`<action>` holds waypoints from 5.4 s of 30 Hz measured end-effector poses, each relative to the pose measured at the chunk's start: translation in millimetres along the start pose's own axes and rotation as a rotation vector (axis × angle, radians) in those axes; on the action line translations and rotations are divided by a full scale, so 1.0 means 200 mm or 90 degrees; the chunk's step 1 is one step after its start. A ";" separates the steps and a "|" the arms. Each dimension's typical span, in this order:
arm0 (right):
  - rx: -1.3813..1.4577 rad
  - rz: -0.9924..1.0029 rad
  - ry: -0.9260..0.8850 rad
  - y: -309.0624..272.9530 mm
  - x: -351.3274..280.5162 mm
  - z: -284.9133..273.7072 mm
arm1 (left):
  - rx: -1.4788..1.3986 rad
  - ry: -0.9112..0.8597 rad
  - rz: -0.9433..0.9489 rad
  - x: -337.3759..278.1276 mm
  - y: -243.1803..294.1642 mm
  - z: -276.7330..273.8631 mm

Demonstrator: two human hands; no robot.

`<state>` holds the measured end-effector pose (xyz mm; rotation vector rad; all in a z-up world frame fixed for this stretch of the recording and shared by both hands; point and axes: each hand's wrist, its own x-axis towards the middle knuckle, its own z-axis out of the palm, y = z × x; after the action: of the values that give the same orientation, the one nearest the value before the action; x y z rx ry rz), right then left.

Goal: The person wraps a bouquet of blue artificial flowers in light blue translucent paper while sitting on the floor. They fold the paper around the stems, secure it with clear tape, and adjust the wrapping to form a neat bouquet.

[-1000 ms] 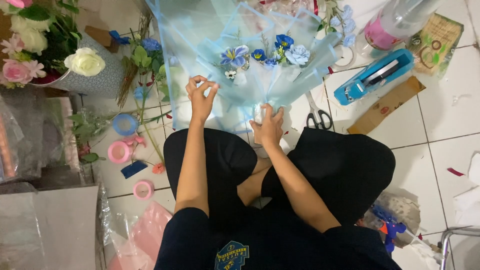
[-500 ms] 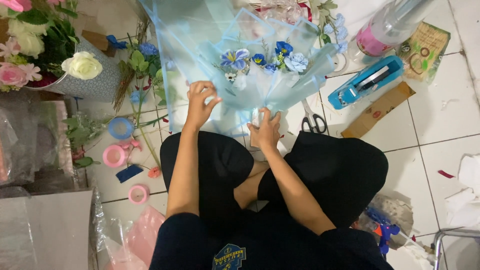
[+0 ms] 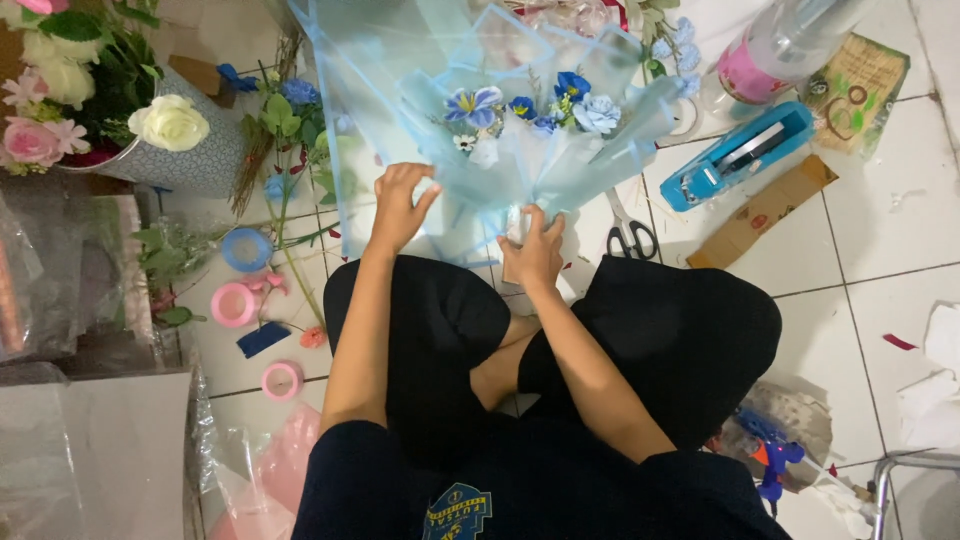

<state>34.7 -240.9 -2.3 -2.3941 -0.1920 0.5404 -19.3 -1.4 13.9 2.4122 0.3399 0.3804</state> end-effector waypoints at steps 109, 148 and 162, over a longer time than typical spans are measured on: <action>0.238 -0.024 -0.014 0.23 0.27 0.20 | -0.447 0.009 -0.373 -0.23 0.29 0.63; 0.816 0.050 0.043 0.29 0.52 -0.26 | -0.447 0.247 -0.455 -0.18 -0.23 0.48; 0.768 0.040 -0.105 0.17 0.38 -0.01 | -0.371 0.529 -0.410 -0.22 -0.26 0.11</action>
<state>103.5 -247.2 -46.7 -1.1863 0.1252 0.6319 -59.3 9.1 -44.5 1.3756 1.1432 0.9974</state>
